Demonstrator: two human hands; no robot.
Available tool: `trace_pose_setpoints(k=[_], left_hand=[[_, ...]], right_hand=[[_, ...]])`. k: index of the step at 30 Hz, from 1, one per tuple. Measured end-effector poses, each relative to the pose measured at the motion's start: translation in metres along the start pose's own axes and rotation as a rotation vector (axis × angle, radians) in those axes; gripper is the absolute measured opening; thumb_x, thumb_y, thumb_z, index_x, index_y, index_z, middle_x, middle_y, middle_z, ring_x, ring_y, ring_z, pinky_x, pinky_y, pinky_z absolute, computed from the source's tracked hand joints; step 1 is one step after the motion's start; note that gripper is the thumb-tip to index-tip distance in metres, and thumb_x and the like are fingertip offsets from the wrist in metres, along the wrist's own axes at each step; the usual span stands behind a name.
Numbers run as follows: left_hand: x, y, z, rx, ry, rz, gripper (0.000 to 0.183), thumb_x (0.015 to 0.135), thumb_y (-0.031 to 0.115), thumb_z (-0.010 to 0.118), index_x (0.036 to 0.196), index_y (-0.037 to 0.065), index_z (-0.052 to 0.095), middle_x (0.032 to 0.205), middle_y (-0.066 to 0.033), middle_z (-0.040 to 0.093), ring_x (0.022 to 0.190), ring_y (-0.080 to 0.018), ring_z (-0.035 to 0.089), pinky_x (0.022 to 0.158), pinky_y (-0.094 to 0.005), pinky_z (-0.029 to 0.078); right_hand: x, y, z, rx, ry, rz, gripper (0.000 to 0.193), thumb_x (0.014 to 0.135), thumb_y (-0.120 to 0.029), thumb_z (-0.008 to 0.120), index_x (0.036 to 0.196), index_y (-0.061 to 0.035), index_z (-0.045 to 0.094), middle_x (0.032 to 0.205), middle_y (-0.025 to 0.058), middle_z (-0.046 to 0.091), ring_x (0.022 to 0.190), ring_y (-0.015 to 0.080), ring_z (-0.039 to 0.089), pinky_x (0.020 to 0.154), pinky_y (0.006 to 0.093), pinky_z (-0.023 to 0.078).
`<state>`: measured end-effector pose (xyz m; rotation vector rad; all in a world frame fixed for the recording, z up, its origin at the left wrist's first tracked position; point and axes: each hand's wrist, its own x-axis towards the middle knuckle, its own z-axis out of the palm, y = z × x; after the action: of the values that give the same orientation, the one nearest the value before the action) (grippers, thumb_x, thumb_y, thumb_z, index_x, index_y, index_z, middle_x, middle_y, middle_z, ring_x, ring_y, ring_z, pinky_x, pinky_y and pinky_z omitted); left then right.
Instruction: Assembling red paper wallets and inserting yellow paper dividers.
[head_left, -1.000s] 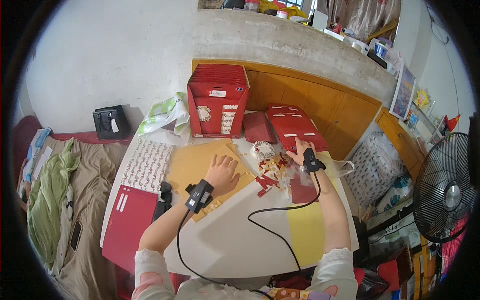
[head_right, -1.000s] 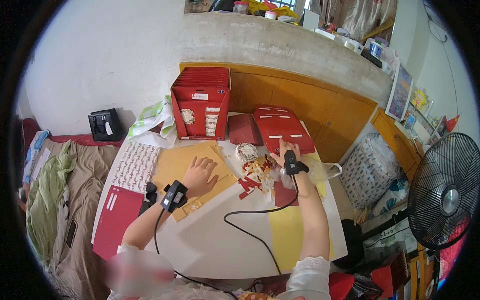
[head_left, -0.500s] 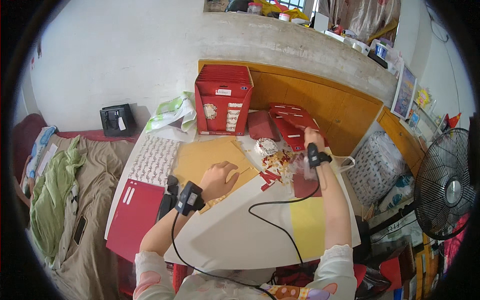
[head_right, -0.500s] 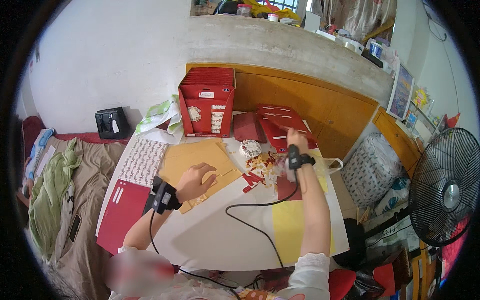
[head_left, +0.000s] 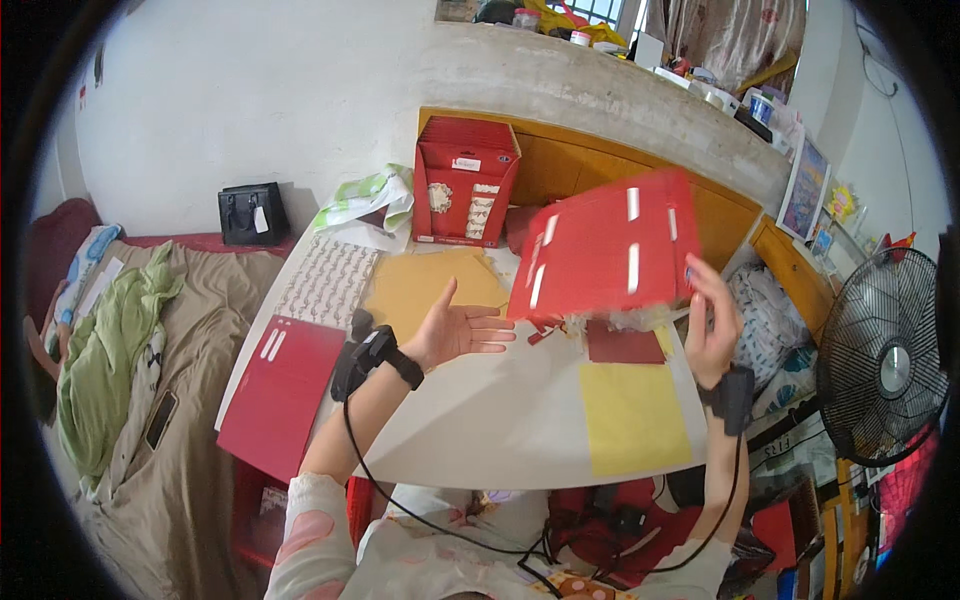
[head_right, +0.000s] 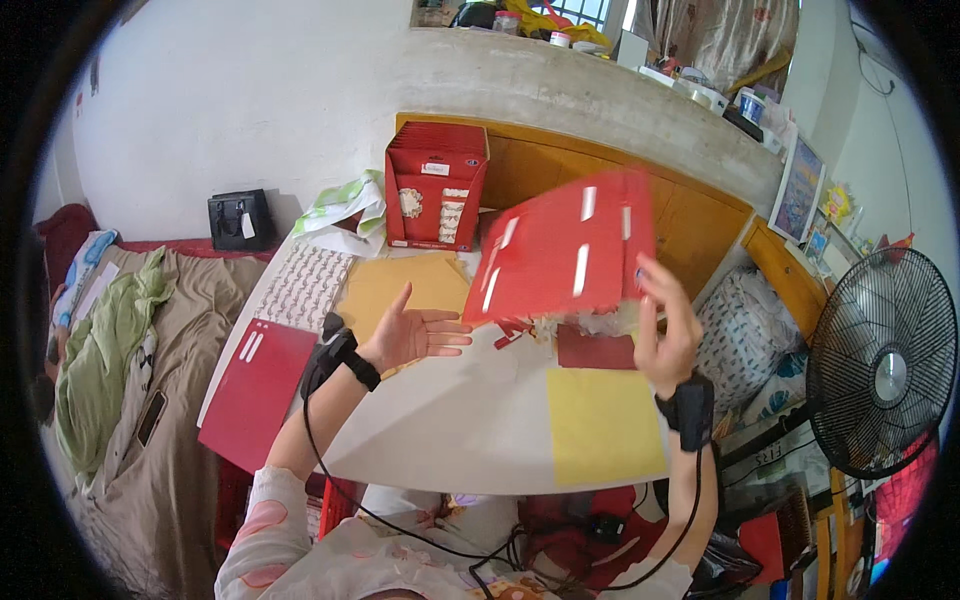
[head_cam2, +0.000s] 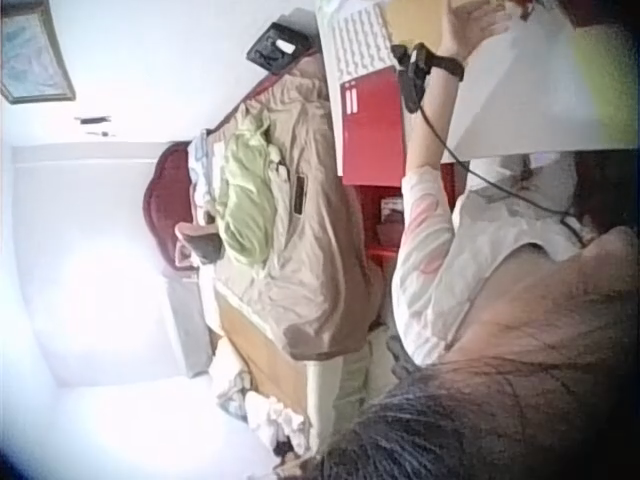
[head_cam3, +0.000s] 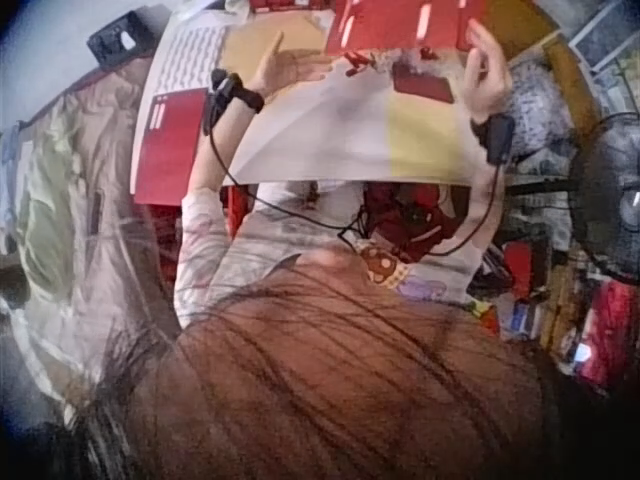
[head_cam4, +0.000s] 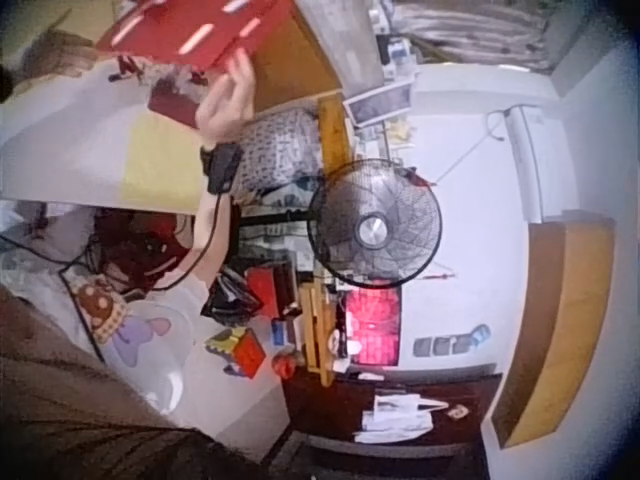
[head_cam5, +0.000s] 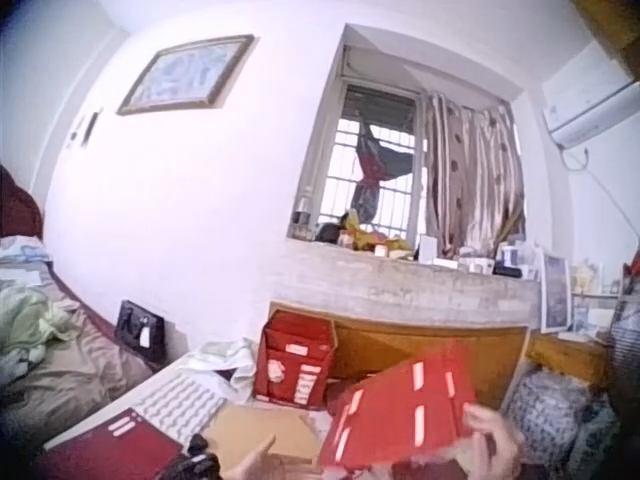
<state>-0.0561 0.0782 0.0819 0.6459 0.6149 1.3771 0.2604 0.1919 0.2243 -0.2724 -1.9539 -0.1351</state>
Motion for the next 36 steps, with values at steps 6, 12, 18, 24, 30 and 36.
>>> trace_pose_setpoints(k=[6,12,18,24,30,36], left_hand=[[-0.043,-0.032,-0.013,0.102,0.169,0.077,0.041,0.093,0.035,0.053,0.121,0.006,0.050,0.114,-0.0111,0.060,0.104,-0.0201,0.058,0.088,-0.0382,0.048],[-0.081,-0.045,-0.051,0.185,0.365,0.256,0.019,0.089,0.010,0.060,0.107,0.004,0.058,0.102,-0.0050,0.065,0.090,-0.0133,0.063,0.085,-0.0304,0.051],[-0.075,-0.029,-0.051,0.387,0.359,0.315,0.017,0.090,0.008,0.057,0.105,0.001,0.058,0.096,-0.0047,0.066,0.079,-0.0083,0.064,0.069,-0.0244,0.054],[-0.077,-0.032,-0.058,0.514,0.470,0.369,0.017,0.089,0.009,0.058,0.103,-0.001,0.060,0.089,-0.0030,0.066,0.072,-0.0068,0.062,0.064,-0.0232,0.051],[-0.076,-0.039,-0.060,0.489,0.509,0.296,0.017,0.088,0.008,0.059,0.102,0.000,0.061,0.090,-0.0024,0.066,0.073,-0.0065,0.061,0.064,-0.0228,0.050],[-0.076,-0.039,-0.065,0.492,0.506,0.274,0.019,0.087,0.008,0.060,0.105,0.001,0.059,0.094,-0.0028,0.066,0.078,-0.0078,0.062,0.069,-0.0237,0.051]], right_hand=[[-0.069,-0.034,0.002,0.149,-0.029,-0.034,0.005,0.082,0.001,0.059,0.085,0.0024,0.057,0.106,0.0221,0.064,0.098,0.0311,0.064,0.082,0.0334,0.050],[-0.123,-0.039,0.058,0.566,-0.196,0.345,0.017,0.081,0.004,0.061,0.097,0.0021,0.056,0.117,0.0173,0.058,0.103,0.0228,0.061,0.078,0.0290,0.051],[-0.144,0.007,0.120,0.982,-0.101,0.802,0.040,0.086,-0.003,0.059,0.123,0.0018,0.046,0.127,0.0145,0.050,0.105,0.0143,0.055,0.088,0.0271,0.046],[-0.161,0.013,0.151,1.007,-0.240,0.829,0.029,0.086,-0.001,0.057,0.114,0.0032,0.055,0.101,0.0086,0.065,0.090,0.0101,0.060,0.079,0.0235,0.047],[-0.166,0.001,0.149,0.959,-0.206,0.919,0.029,0.084,0.002,0.055,0.113,0.0035,0.054,0.099,0.0105,0.066,0.088,0.0118,0.061,0.079,0.0240,0.048],[-0.170,0.003,0.149,0.944,-0.216,0.871,0.029,0.081,0.005,0.052,0.110,0.0024,0.051,0.100,0.0117,0.065,0.091,0.0128,0.061,0.079,0.0242,0.048]])
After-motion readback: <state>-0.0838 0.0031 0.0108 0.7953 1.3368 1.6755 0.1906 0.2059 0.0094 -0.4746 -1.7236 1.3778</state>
